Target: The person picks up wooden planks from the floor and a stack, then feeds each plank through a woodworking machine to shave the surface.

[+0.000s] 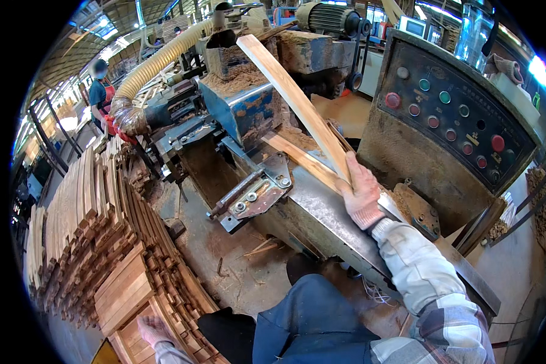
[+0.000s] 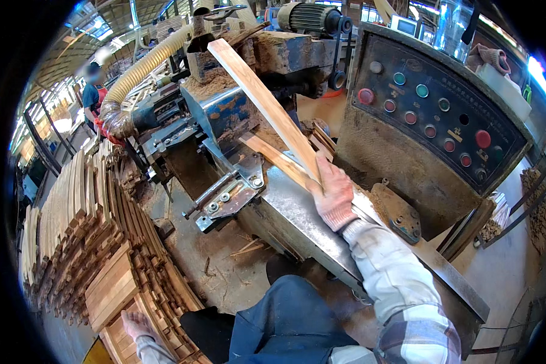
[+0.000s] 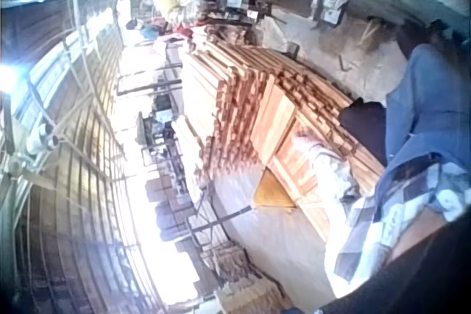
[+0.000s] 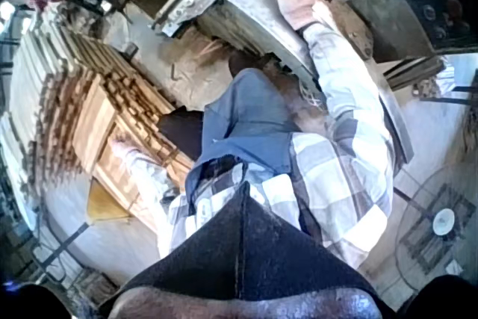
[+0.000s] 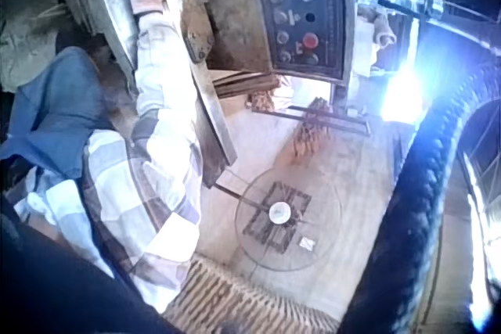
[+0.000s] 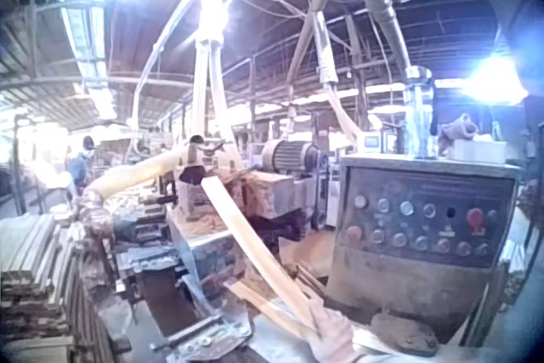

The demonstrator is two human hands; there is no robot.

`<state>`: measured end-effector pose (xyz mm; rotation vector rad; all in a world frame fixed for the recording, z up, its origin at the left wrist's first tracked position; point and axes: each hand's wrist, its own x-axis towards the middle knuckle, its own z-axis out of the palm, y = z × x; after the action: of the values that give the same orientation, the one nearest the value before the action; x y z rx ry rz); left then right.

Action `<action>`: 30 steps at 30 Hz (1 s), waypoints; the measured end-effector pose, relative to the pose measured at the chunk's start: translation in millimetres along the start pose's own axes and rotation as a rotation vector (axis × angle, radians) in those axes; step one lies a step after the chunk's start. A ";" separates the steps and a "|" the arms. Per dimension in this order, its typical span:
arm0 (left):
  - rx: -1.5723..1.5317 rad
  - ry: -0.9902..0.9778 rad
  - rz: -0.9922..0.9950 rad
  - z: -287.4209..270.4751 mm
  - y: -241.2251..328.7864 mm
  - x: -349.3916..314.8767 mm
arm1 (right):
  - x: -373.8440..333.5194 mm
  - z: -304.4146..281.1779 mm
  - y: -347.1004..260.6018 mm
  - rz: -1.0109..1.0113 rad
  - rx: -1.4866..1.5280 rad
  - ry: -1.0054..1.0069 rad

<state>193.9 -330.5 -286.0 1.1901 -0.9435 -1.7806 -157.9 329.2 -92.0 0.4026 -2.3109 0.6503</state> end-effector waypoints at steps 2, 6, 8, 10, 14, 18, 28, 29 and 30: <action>-0.021 0.255 0.080 11.6 -1.5 41.3 | -22.9 -15.0 0.8 -0.073 0.038 0.029; 0.044 0.268 -0.075 4.5 -4.9 116.8 | -104.6 -121.5 -2.9 0.017 -0.202 -0.247; -0.034 0.206 -0.050 -26.5 15.9 152.3 | -139.6 -169.2 -12.0 0.109 -0.288 -0.380; -0.163 0.176 -0.051 -13.5 0.3 164.3 | -164.6 -211.5 -24.5 0.177 -0.416 -0.496; -0.202 0.258 -0.005 21.5 -19.7 140.5 | -169.6 -225.3 -25.6 -0.012 -0.485 -0.447; -0.198 0.187 0.091 -17.2 8.4 113.4 | -100.9 -154.4 -22.9 -0.177 -0.326 -0.429; -0.019 -0.337 0.146 98.0 -20.5 -144.4 | 5.4 -15.8 -16.4 -0.308 -0.182 -0.325; -0.012 -0.440 0.101 119.6 -29.1 -160.8 | 0.7 -6.7 -20.7 -0.309 -0.103 -0.287; -0.097 -0.534 0.148 161.1 -29.9 -197.2 | -8.8 1.3 -24.0 -0.299 -0.038 -0.247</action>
<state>86.3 -116.7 -194.2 0.5686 -1.1915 -2.0352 -141.6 309.6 -90.8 0.8312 -2.4188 0.4267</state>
